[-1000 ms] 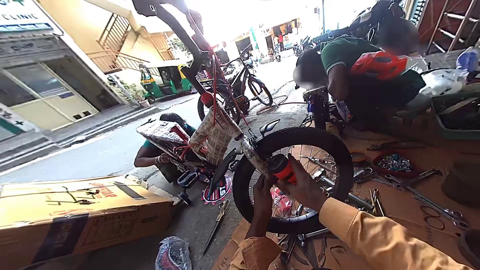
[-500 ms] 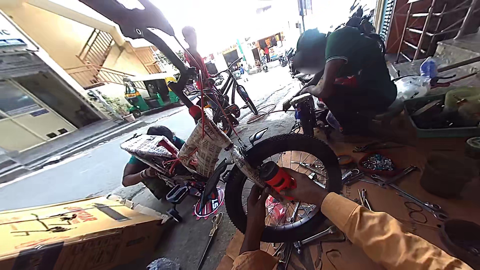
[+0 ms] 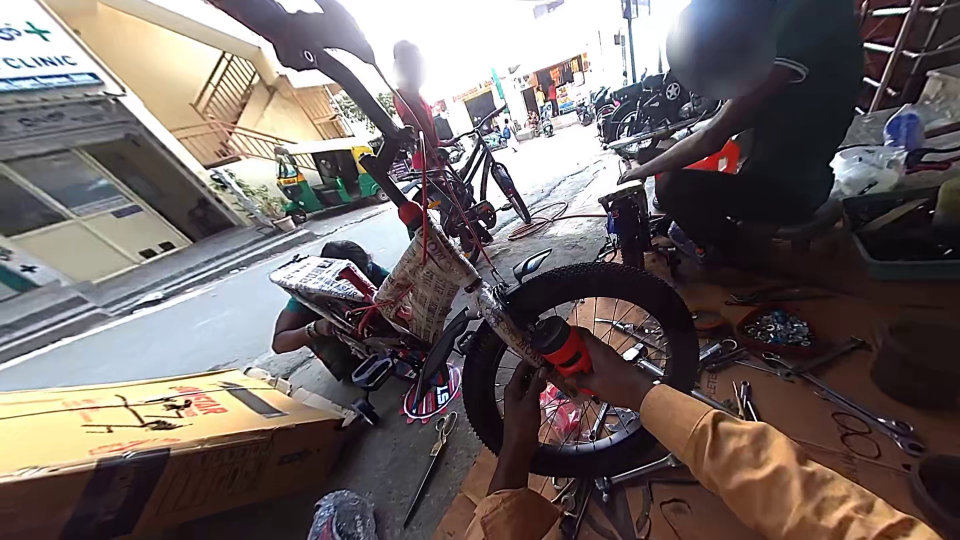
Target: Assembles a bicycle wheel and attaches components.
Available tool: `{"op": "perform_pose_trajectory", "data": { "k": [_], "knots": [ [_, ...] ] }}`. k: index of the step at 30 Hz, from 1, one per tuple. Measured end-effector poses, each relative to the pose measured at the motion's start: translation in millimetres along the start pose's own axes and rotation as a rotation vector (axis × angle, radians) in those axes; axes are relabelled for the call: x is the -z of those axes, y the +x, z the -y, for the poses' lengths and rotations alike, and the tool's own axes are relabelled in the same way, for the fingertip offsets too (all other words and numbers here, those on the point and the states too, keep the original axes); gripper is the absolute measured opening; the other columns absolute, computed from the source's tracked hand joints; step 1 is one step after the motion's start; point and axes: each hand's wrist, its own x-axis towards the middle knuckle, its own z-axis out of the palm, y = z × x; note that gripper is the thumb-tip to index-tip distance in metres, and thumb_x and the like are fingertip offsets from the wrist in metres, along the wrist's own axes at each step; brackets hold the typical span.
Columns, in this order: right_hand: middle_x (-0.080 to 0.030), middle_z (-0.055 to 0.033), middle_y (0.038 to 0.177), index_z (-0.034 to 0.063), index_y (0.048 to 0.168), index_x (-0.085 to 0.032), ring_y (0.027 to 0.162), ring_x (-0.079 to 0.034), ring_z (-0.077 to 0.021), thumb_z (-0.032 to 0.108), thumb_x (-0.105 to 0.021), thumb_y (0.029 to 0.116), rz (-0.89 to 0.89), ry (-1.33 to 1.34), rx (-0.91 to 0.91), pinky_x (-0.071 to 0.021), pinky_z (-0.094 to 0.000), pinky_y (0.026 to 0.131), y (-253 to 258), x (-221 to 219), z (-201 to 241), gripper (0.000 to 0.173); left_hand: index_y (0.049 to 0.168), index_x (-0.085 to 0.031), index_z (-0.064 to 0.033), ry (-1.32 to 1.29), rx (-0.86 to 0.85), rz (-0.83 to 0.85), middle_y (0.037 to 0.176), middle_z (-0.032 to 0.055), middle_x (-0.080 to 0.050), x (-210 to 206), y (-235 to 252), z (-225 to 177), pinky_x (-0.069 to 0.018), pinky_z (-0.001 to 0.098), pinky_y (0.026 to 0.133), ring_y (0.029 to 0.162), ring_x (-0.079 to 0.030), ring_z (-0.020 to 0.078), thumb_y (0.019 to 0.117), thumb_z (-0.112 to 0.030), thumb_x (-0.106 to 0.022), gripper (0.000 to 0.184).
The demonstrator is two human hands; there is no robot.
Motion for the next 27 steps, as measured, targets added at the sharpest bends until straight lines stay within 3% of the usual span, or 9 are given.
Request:
{"op": "perform_pose_trajectory", "data": {
  "k": [8,21,23,27],
  "knots": [
    [-0.059,-0.0127,0.137,0.0141,0.155,-0.037,0.122,-0.062,-0.0220,0.023,-0.087,0.0820,-0.034,-0.069,0.021,-0.0521,-0.0436,0.105,-3.7,-0.1,2.4,0.089,0.133,-0.059,0.0002,-0.011,0.011,0.001,0.116,0.0145,-0.069,1.0,-1.7,0.8,-0.0580,0.0402,0.093,0.104,-0.069,0.0237,0.1036,-0.009,-0.054,0.031],
    [-0.057,-0.0128,0.141,0.0137,0.157,-0.035,0.127,-0.059,-0.0243,0.031,-0.084,0.0851,-0.108,-0.170,-0.006,-0.0492,-0.0463,0.109,-9.7,-7.4,5.0,0.089,0.134,-0.060,-0.0010,-0.032,-0.005,0.076,0.120,0.0144,-0.069,10.5,5.8,6.7,-0.0572,0.0429,0.096,0.106,-0.069,0.0253,0.1033,-0.009,-0.052,0.033],
    [-0.056,-0.0133,0.143,0.0132,0.158,-0.034,0.129,-0.058,-0.0240,0.032,-0.083,0.0864,-0.083,-0.177,0.023,-0.0480,-0.0455,0.110,-9.3,-4.9,3.1,0.089,0.137,-0.058,-0.0022,-0.036,-0.003,0.035,0.123,0.0142,-0.068,7.5,3.1,6.7,-0.0578,0.0424,0.094,0.107,-0.068,0.0250,0.1024,-0.008,-0.054,0.035],
    [-0.053,-0.0113,0.149,0.0207,0.161,-0.034,0.135,-0.054,-0.0257,0.032,-0.081,0.0876,0.016,-0.211,-0.018,-0.0453,-0.0493,0.113,-23.7,21.9,-0.9,0.088,0.151,-0.040,-0.0018,0.074,0.034,-0.135,0.127,0.0163,-0.064,4.3,-22.8,16.3,-0.0603,0.0405,0.087,0.101,-0.070,0.0232,0.1013,-0.015,-0.058,0.054]
  ]
}}
